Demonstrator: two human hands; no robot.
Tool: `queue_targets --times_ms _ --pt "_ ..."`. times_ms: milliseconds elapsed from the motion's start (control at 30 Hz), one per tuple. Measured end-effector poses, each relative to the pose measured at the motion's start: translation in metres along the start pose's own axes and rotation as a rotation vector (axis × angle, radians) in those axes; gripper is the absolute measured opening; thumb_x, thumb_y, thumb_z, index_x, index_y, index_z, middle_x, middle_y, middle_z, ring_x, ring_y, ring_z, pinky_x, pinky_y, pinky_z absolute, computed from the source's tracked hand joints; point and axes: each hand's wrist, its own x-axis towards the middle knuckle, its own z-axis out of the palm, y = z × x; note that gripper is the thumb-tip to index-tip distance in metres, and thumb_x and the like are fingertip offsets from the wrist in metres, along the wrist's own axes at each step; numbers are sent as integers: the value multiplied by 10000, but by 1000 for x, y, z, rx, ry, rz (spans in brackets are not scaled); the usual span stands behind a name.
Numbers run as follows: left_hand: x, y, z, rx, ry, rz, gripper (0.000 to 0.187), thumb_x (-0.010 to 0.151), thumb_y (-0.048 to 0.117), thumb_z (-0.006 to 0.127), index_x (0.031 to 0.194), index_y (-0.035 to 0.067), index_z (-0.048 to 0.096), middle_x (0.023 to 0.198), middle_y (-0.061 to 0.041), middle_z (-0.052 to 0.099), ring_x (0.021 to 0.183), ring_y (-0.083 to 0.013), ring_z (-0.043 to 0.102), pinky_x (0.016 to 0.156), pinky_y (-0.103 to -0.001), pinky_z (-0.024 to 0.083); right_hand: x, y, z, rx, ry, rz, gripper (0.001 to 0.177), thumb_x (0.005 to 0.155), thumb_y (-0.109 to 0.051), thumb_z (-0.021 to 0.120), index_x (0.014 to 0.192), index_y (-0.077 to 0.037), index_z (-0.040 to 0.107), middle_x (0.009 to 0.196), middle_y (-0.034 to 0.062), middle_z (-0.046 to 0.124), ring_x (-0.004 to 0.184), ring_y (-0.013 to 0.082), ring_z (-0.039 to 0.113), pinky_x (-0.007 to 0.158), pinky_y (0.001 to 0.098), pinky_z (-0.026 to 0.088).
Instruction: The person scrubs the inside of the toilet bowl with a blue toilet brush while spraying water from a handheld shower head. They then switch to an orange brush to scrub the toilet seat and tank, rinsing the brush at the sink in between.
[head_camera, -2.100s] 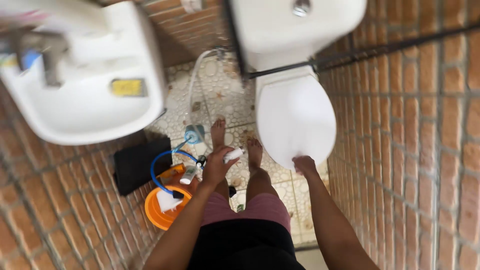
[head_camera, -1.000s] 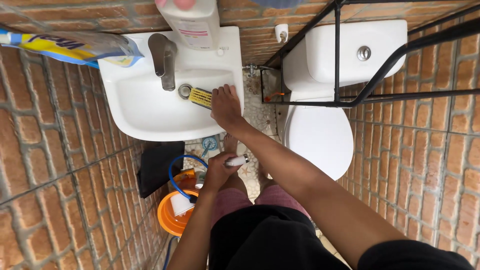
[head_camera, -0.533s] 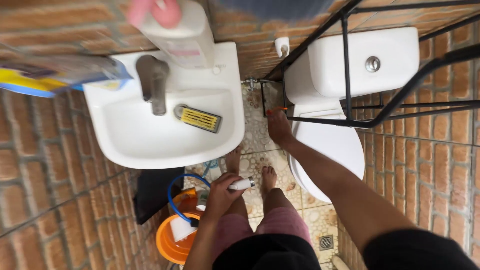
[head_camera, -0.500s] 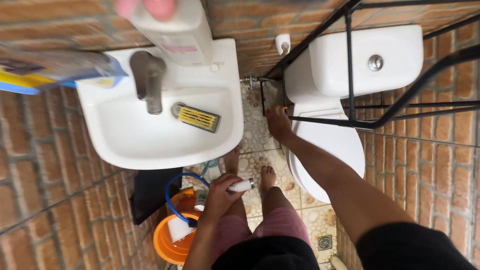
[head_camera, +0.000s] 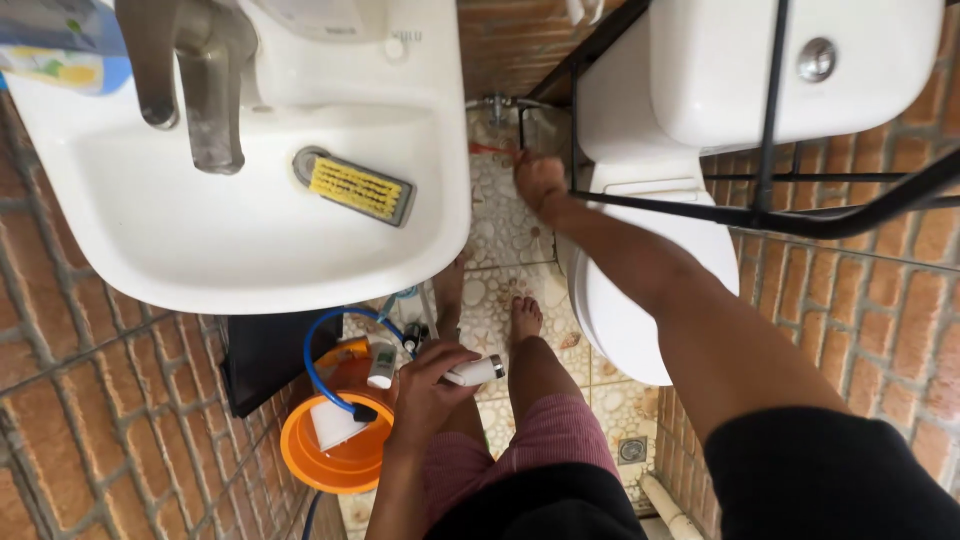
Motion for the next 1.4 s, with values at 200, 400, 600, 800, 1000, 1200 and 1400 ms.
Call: queue_targets --times_ms 200,400,600,800,1000,1200,1400 --pt "5 2 7 -101 -69 -69 219 691 201 943 836 154 786 809 1 747 787 -244 747 712 -351 590 -188 10 -95 441 -37 21 560 1061 -299 472 1576 -99 375 894 137 736 828 354 754 637 539 565" --pt "54 48 11 -161 -387 -41 208 730 53 729 698 69 525 616 -97 545 625 -279 607 630 -357 470 -396 81 -30 658 -248 285 455 982 -145 549 1431 -114 484 1021 135 763 960 365 764 791 491 604" --pt "86 36 87 91 -374 -163 244 778 219 791 940 36 787 861 -286 732 908 -511 698 767 -522 533 -489 205 117 -273 -157 215 455 945 -194 605 1400 -194 605 1039 -25 701 952 165 724 723 290 580" --pt "127 70 142 529 -455 -632 441 804 525 676 1020 168 820 994 -170 776 1074 -419 714 916 -531 568 -407 290 57 461 21 434 389 1013 -203 418 1145 -79 762 902 195 738 825 406 772 679 489 615" --pt "159 48 196 380 -231 -946 438 778 586 727 1062 263 811 1050 -93 771 1067 -376 718 934 -519 571 -283 320 62 338 26 259 472 1013 -227 481 1318 -558 625 955 9 713 853 311 779 689 488 638" --pt "171 75 220 285 -151 -992 412 810 396 680 1092 114 785 1110 -166 755 1094 -391 709 919 -512 579 -306 385 45 136 -159 103 544 1104 -210 306 1603 -400 410 712 87 643 687 259 699 560 384 521" --pt "183 73 251 274 -139 -1044 470 809 379 667 1105 27 766 1115 -193 749 1114 -386 704 920 -525 569 -299 335 9 627 82 121 323 981 -178 585 746 -55 769 555 98 656 510 295 703 415 246 450"
